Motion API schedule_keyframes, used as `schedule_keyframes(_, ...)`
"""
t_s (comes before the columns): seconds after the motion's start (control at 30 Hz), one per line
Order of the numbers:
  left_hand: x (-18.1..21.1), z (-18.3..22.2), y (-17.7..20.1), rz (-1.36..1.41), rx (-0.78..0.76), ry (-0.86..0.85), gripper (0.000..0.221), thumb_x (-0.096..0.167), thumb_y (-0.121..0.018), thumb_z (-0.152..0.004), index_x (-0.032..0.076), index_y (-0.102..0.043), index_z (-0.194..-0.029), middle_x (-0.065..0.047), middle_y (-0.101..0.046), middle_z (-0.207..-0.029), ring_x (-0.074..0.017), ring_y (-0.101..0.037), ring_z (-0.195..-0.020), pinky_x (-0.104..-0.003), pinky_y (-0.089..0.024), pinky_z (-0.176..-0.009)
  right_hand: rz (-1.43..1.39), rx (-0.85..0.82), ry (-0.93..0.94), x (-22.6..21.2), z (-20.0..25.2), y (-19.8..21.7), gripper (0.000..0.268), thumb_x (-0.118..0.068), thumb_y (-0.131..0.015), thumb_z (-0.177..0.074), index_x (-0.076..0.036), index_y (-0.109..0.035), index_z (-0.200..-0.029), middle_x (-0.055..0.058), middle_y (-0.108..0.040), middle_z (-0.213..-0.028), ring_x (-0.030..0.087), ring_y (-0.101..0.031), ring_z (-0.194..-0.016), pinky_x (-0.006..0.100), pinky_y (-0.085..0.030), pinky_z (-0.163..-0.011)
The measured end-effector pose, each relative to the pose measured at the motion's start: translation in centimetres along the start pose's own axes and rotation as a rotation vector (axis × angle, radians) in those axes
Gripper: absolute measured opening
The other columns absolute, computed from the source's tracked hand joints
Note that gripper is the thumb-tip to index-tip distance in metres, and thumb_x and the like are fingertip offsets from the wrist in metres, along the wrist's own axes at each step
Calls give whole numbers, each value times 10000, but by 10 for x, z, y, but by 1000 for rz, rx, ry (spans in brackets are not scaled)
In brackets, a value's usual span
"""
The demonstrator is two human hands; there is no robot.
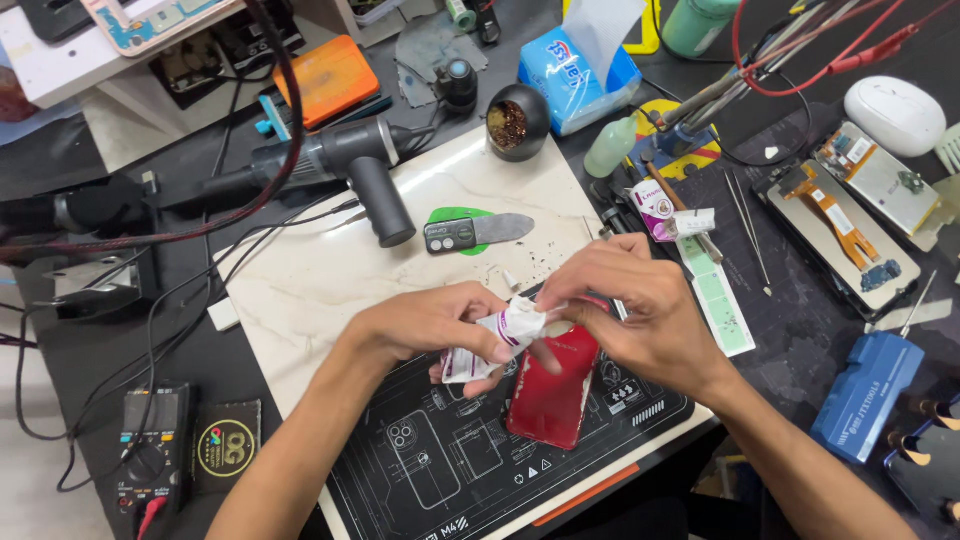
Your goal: The person cleans the edges of a mobile phone back cover with a cloth and a liquid, then applies adhesive from a tube to the back of a red smartphone and presses a black screen assembly onto another device.
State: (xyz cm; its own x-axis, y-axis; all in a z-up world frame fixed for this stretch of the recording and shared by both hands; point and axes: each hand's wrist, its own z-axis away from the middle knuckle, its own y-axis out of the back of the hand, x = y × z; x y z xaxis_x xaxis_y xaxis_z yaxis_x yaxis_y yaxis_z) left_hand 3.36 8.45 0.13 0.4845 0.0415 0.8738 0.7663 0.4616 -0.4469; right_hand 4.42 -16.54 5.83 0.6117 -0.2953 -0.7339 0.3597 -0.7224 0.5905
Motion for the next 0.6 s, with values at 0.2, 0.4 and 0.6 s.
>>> schedule_keyframes(0.2,-2,-10,-12,68,28,-107,466,263,-675,-934,-104,-666,-1220,-51,-680,-690,-74,-567,-507,-230,-399,-402,70,55,21,6,3,5,136,-13,-751,-805,-86,-742,-919,-8,-763,-911,142,-729,-881,308,-433,-880)
schedule_keyframes(0.4,8,-7,-46,-1462,866,-157,414,242,-698,-859,-28,-644,-1168,-140,-698,-665,-315,-669,-608,-445,-505,-538,8,82,-201,28,0,-1,60,-14,-719,-860,-19,-718,-920,58,-744,-845,143,-711,-797,287,-522,-724)
schedule_keyframes(0.6,14,13,-19,-1398,989,72,324,234,-697,-872,11,-614,-1093,-153,-712,-740,-375,-694,-701,-500,-539,-620,45,271,-236,54,-10,-4,93,-4,-670,-955,17,-721,-1031,112,-733,-903,163,-691,-821,299,-520,-760)
